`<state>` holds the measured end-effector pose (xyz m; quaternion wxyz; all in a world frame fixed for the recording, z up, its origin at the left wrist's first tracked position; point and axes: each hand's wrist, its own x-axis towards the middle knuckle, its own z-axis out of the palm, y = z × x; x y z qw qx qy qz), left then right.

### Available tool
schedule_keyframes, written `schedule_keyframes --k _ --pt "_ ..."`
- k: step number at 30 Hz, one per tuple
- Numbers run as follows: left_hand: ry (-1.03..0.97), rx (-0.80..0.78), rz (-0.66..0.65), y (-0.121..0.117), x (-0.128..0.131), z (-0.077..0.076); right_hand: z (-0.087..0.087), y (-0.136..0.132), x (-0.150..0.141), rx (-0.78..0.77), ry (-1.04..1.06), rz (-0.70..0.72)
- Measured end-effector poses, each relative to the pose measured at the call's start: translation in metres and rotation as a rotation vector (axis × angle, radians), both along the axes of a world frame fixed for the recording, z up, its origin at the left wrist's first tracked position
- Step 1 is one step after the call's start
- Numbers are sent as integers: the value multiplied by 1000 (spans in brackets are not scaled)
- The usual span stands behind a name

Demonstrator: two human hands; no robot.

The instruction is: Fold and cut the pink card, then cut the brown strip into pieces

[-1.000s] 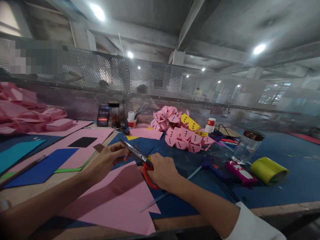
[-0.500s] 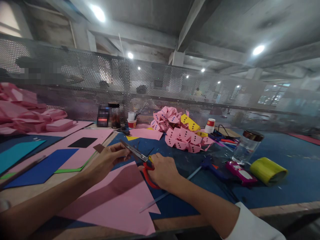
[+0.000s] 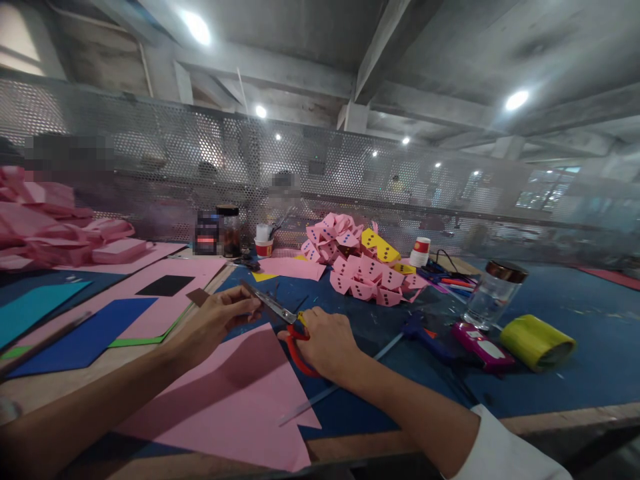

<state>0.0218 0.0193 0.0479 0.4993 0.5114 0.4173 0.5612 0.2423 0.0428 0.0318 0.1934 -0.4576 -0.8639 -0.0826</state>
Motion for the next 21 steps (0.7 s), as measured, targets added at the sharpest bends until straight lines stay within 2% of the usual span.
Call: schedule_keyframes --k 11,21 --pt "6 -8 -9 -2 0 4 -2 3 -1 -23 4 13" --pt "-3 -5 -9 0 0 1 -4 5 -2 -17 28 25"
